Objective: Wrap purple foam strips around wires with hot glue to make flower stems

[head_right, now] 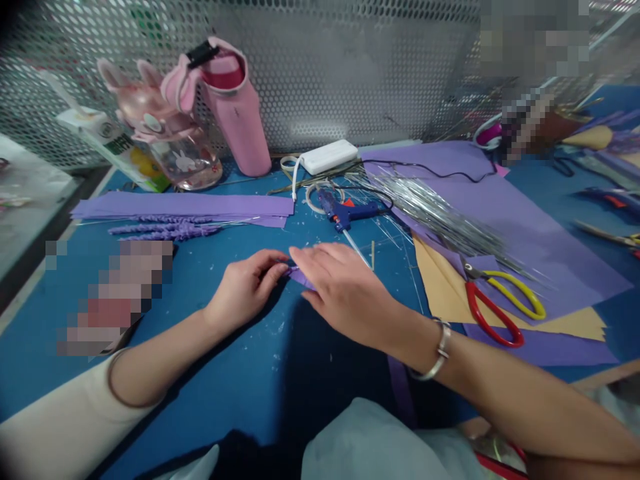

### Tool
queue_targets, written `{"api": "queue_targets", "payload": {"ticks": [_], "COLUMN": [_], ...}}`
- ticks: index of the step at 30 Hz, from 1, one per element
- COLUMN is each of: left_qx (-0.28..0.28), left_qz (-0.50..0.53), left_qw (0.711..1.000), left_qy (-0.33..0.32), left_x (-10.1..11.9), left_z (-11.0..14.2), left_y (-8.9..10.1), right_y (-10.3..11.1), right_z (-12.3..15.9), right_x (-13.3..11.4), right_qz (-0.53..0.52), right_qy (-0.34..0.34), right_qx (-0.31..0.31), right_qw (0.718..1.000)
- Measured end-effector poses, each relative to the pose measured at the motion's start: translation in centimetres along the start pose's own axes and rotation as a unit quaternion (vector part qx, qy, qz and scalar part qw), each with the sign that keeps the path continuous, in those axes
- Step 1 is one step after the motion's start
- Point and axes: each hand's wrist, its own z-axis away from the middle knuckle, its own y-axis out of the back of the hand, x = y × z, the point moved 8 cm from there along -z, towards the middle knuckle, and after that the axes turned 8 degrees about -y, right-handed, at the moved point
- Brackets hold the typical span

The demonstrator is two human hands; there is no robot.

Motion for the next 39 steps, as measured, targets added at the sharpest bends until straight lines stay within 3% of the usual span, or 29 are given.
{"api": "queue_targets", "payload": {"ticks": [2,6,8,11,13,17,20,24,27,31,35,39], "left_qx": [-0.007,-0.014,-0.005,0.014,0.004,-0.022,0.031,0.100,0.068,0.024,0.015,-0.012], "left_qz": [-0.033,-0.066,-0.067,-0.071,-0.101,-0.160,-0.184,-0.149,-0.101,-0.037,-0.003,-0.020], "left_qw": [0.999,0.997,0.997,0.997,0.995,0.986,0.980,0.980,0.982,0.976,0.979,0.989], "left_qy": [-0.021,-0.040,-0.037,-0.007,-0.005,-0.042,-0.063,-0.089,-0.147,-0.214,-0.202,-0.147], "left_x": [0.0,0.1,-0.2,-1.0,-1.2,-0.5,-0.1,-0.2,0.7,2.3,2.3,1.4], "left_z": [-0.2,-0.6,-0.8,-0.9,-0.9,-0.6,-0.5,-0.2,0.1,0.6,0.5,0.1], "left_y": [0.0,0.0,0.2,0.9,1.2,1.3,2.2,3.0,2.4,1.8,1.7,1.0], "right_y": [0.6,0.4,-0.3,-0.5,-0.2,0.4,2.8,4.8,4.0,0.5,-1.4,-1.8], "right_z": [2.1,8.1,10.6,12.2,12.5,12.6,10.3,4.1,-1.0,-5.3,-6.7,-7.0], "right_x": [0.2,3.5,4.4,3.6,1.8,-2.3,-1.5,4.3,8.9,12.5,14.4,15.3], "right_qz": [0.032,0.128,0.110,0.058,0.061,-0.009,-0.063,-0.011,0.099,0.175,0.176,0.129], "right_qy": [-0.024,-0.182,-0.208,-0.162,-0.095,0.044,0.036,-0.014,-0.035,-0.019,-0.041,-0.044], "right_qx": [-0.033,-0.102,-0.121,-0.108,-0.114,-0.227,-0.203,-0.083,-0.021,-0.065,-0.081,-0.068], "right_qw": [0.999,0.969,0.964,0.979,0.987,0.973,0.976,0.996,0.994,0.982,0.980,0.988]}}
